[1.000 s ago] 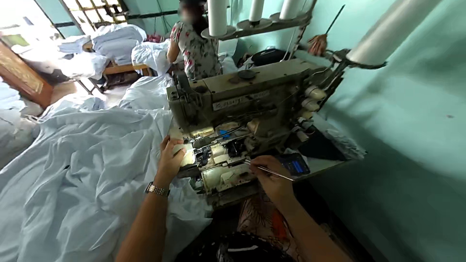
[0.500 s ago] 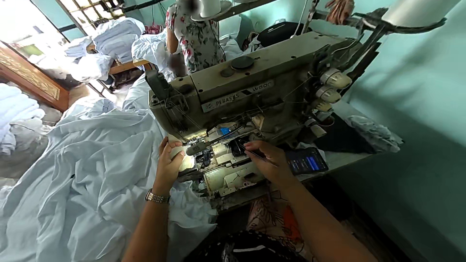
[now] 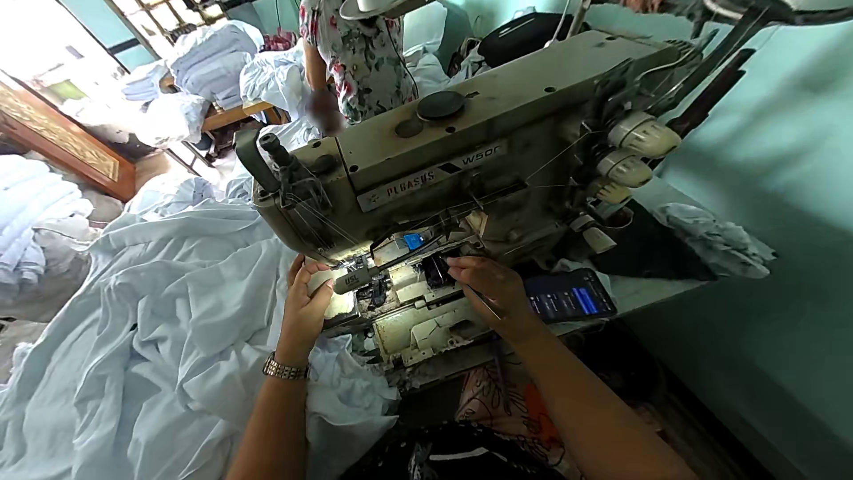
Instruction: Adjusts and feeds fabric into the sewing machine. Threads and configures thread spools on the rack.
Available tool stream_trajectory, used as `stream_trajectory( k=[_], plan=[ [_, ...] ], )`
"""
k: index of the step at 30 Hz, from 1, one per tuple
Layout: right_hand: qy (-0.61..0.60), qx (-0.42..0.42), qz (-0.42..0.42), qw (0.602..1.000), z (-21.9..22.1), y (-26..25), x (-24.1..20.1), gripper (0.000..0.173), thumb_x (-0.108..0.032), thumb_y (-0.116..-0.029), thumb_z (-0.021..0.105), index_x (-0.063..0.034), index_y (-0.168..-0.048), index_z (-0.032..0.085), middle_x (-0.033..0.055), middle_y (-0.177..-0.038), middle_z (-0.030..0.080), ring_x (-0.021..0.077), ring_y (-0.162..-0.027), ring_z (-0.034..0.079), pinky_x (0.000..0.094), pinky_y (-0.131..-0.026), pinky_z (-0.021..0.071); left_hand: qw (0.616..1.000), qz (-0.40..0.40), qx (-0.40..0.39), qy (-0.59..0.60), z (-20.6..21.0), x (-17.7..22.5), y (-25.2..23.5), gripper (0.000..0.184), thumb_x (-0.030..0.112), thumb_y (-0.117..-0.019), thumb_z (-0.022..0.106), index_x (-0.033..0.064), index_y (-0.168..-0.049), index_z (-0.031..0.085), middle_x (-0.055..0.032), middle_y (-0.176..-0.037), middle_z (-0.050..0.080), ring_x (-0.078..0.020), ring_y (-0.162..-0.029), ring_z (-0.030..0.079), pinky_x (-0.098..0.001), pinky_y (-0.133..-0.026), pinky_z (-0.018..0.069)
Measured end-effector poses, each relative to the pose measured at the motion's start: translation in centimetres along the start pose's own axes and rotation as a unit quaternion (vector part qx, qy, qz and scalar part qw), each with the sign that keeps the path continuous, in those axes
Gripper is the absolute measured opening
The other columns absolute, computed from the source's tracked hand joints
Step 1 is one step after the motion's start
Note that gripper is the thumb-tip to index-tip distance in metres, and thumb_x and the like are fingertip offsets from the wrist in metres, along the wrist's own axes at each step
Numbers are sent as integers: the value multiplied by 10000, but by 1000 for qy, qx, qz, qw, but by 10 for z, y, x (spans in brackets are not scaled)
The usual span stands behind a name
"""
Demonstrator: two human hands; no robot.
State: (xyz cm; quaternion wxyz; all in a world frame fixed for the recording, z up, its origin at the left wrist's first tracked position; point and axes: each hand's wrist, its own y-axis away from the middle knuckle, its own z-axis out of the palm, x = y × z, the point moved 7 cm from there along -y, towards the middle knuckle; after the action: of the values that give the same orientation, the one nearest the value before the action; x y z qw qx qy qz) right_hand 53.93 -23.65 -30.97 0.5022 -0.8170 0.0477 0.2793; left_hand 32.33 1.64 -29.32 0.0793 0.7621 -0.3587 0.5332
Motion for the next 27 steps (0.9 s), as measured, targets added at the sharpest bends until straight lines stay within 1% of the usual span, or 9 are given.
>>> stream_trajectory(
  k=[3, 5, 10, 16, 18, 20, 22, 24, 27],
  plan=[
    [26, -18, -21, 999, -4, 2, -7, 186, -47, -1002, 564, -58, -1003, 749, 132, -1117, 748, 203, -1085, 710, 322, -940, 581, 1000, 14, 2, -1, 0, 0, -1, 250, 200, -896, 637, 114, -1124, 695, -129, -1487, 496, -276, -1442, 398, -447, -1135, 422],
    [31, -22, -29, 999, -6, 3, -11, 188, -48, -1012, 557, -62, -1010, 744, 128, -1112, 747, 196, -1084, 708, 307, -943, 577, 1000, 16, 3, 3, 0, 0, -1, 249, 197, -898, 639, 122, -1129, 693, -124, -1494, 486, -273, -1442, 396, -444, -1130, 427],
    [49, -20, -47, 998, -6, 6, -16, 177, -35, -1003, 567, -68, -1013, 741, 121, -1103, 745, 201, -1083, 705, 322, -948, 577, 1000, 14, 6, 8, 0, -1, 0, 252, 187, -895, 640, 124, -1133, 694, -119, -1508, 471, -268, -1441, 399, -427, -1119, 443],
    [34, -65, 18, 997, 3, -2, -8, 173, -104, -1004, 592, -71, -1020, 762, 113, -1112, 745, 207, -1075, 710, 343, -935, 586, 1000, 10, 6, 11, 0, 1, 0, 246, 175, -894, 638, 118, -1128, 692, -131, -1526, 448, -261, -1440, 401, -414, -1109, 453],
    [44, -73, 18, 996, 5, -5, -6, 177, -115, -1008, 588, -73, -1019, 759, 110, -1113, 746, 207, -1072, 715, 346, -927, 591, 1000, 10, 8, 7, 0, 1, 0, 240, 179, -896, 636, 121, -1121, 695, -132, -1540, 435, -254, -1448, 393, -410, -1115, 447],
    [58, -89, 19, 994, 8, -9, -5, 185, -113, -1004, 578, -78, -1024, 758, 107, -1126, 743, 218, -1085, 712, 370, -936, 589, 1000, 10, 9, 5, 0, 0, 0, 243, 182, -897, 634, 122, -1124, 698, -138, -1557, 418, -254, -1456, 385, -407, -1118, 443],
    [61, -97, 24, 993, 11, -14, -2, 187, -97, -992, 583, -71, -1016, 766, 110, -1128, 743, 220, -1082, 715, 377, -939, 588, 1000, 9, 7, 5, 0, 1, 0, 243, 183, -893, 635, 126, -1120, 703, -134, -1551, 425, -251, -1450, 391, -404, -1110, 449],
    [43, -84, 18, 995, 12, -15, 0, 179, -80, -985, 590, -57, -1001, 768, 113, -1109, 741, 204, -1064, 715, 357, -933, 590, 1000, 11, 7, 6, 0, 1, 0, 241, 182, -893, 638, 126, -1119, 702, -126, -1550, 429, -250, -1448, 394, -404, -1107, 454],
    [-1, -31, -11, 999, 9, -10, -1, 164, -62, -975, 601, -42, -985, 764, 125, -1070, 746, 194, -1047, 714, 335, -922, 592, 1000, 8, 7, 6, 0, 0, 0, 245, 195, -895, 644, 135, -1125, 703, -129, -1557, 420, -246, -1448, 396, -402, -1103, 459]
  ],
)
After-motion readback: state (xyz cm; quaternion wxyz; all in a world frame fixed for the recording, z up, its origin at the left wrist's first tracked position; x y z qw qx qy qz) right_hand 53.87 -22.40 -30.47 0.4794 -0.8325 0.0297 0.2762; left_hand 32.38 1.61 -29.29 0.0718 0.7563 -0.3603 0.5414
